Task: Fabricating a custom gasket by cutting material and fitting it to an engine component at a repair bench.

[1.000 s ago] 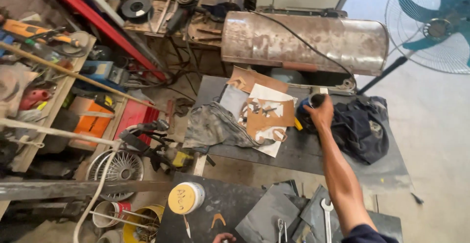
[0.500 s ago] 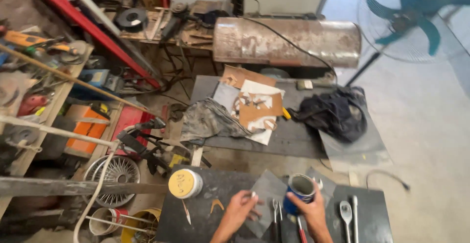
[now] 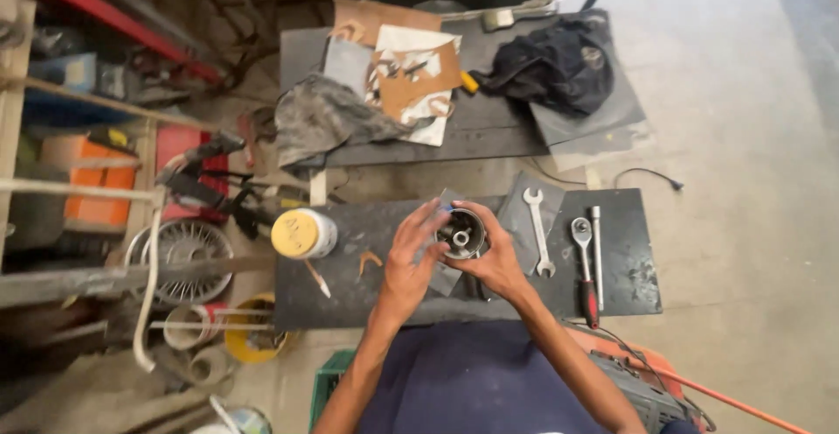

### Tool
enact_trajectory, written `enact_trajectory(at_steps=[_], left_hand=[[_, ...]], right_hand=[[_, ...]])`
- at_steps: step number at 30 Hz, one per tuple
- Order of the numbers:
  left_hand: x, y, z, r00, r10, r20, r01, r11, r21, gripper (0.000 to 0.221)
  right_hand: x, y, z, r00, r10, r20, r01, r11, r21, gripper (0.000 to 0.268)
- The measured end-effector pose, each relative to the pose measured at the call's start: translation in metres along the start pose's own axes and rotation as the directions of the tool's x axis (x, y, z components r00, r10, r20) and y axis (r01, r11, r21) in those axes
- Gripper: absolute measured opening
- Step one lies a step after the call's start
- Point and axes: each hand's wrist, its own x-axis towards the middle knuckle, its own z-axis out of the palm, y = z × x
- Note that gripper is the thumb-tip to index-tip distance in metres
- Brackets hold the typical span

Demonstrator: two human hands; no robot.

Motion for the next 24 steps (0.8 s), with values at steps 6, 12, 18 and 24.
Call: enact_trajectory(at_steps=[6, 12, 18, 24], left_hand=[[-0.059, -0.037, -0.045, 0.858, -0.488, -0.16, 0.466, 0.871, -0.157, 0.031], [-0.156, -0.127, -0.076, 0.63, -0.745, -0.217, 0.718, 0.666, -0.202, 0.03], [-0.202, -0.211, -0.054, 0.596, -0.788, -0.154, 0.793, 0.608, -0.047, 0.032], [-0.17, -0.233, -0.04, 0.555, -0.799, -0.23, 0.823, 0.487, 0.294, 0.044]], right_hand=[[-0.018, 0.038, 0.02, 0.977, 0.187, 0.103, -0.181, 0.981, -0.066, 0.09], [-0.016, 0.098, 0.053, 0.874, 0.358, 0.328, -0.27, 0.92, -0.284, 0.098], [0.021, 0.127, 0.119, 0.875, 0.215, 0.435, -0.099, 0.956, -0.275, 0.094], [0.051, 0.14, 0.148, 0.825, 0.24, 0.513, -0.036, 0.926, -0.375, 0.096]])
